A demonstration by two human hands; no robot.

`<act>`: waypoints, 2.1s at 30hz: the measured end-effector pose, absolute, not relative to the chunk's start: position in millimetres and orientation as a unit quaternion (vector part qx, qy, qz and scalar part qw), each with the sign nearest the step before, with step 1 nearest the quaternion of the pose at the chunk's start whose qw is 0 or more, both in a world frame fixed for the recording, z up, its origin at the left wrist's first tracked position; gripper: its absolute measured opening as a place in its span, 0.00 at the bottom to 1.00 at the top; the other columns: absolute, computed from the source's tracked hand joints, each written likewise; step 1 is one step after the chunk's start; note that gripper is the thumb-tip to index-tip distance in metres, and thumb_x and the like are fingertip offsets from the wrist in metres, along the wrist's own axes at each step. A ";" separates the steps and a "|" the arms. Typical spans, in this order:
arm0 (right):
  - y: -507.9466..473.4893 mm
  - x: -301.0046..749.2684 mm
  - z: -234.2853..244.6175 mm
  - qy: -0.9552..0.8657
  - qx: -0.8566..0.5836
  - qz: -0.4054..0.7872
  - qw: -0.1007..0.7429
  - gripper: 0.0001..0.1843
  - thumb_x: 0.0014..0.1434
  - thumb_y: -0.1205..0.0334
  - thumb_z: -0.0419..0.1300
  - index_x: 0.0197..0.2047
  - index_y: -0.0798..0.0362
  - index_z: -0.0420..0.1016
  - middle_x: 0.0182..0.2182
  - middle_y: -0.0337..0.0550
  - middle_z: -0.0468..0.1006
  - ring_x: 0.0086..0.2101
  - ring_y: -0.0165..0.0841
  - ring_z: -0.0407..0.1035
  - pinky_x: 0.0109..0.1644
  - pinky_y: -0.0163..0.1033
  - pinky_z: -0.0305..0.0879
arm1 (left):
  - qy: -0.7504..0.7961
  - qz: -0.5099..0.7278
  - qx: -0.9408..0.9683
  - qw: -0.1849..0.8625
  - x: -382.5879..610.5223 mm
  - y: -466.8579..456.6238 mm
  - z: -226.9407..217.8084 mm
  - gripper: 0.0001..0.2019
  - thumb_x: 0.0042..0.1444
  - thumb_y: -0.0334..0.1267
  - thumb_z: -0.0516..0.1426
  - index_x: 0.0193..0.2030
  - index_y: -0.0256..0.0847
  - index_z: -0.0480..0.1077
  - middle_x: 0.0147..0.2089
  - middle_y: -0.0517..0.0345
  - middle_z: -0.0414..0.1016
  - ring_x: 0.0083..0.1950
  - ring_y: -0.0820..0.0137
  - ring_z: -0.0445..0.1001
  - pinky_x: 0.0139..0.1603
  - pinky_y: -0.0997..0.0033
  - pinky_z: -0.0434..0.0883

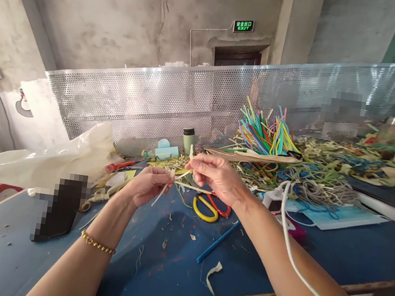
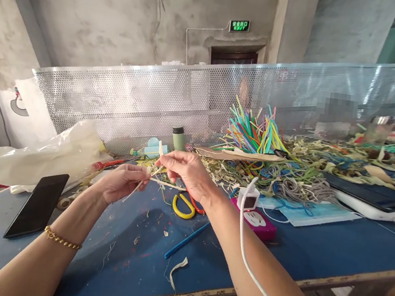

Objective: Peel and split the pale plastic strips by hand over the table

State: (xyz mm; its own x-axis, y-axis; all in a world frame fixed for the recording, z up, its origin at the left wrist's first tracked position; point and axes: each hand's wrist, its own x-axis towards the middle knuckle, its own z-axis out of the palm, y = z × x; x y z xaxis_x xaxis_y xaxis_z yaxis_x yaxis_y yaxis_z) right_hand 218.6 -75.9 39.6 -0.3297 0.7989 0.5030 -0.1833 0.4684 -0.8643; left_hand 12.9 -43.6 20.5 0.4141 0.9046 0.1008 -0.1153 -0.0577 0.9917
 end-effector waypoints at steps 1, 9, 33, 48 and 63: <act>-75.6 216.3 38.7 -0.659 -0.231 0.468 0.542 0.10 0.55 0.55 0.65 0.34 0.54 0.79 0.25 0.37 0.74 0.21 0.23 0.61 0.24 0.33 0.58 | 0.336 0.428 0.588 0.598 13.3 -43.9 20.4 0.05 0.41 0.32 0.67 0.22 0.32 0.76 0.22 0.56 0.70 0.24 0.77 0.65 0.27 0.74 0.62; -61.8 207.5 25.0 -0.723 -0.399 0.170 0.538 0.12 0.54 0.57 0.63 0.25 0.56 0.75 0.22 0.41 0.74 0.24 0.27 0.63 0.28 0.35 0.57 | 0.343 0.445 0.574 0.595 17.5 -48.3 24.2 0.06 0.41 0.31 0.67 0.22 0.31 0.75 0.22 0.55 0.72 0.23 0.77 0.66 0.27 0.75 0.64; -60.9 202.3 18.4 -0.781 -0.410 0.098 0.460 0.08 0.55 0.66 0.60 0.26 0.57 0.76 0.23 0.40 0.74 0.24 0.27 0.63 0.30 0.35 0.56 | 0.381 0.424 0.643 0.512 25.5 -53.1 19.7 0.07 0.40 0.34 0.65 0.19 0.33 0.73 0.20 0.59 0.69 0.22 0.79 0.61 0.25 0.75 0.57; -60.6 201.2 18.9 -0.767 -0.341 0.148 0.523 0.06 0.56 0.63 0.63 0.31 0.55 0.81 0.29 0.40 0.76 0.27 0.27 0.63 0.33 0.36 0.59 | 0.427 0.367 0.745 0.357 35.4 -58.4 13.2 0.07 0.41 0.36 0.62 0.19 0.35 0.72 0.18 0.65 0.63 0.23 0.78 0.55 0.25 0.73 0.52; -59.1 216.3 29.8 -0.724 -0.400 0.237 0.510 0.16 0.63 0.56 0.56 0.34 0.59 0.78 0.30 0.47 0.79 0.29 0.30 0.69 0.35 0.36 0.63 | 0.361 0.382 0.693 0.494 33.7 -62.1 16.3 0.06 0.43 0.36 0.64 0.21 0.36 0.75 0.22 0.58 0.70 0.25 0.75 0.62 0.29 0.71 0.59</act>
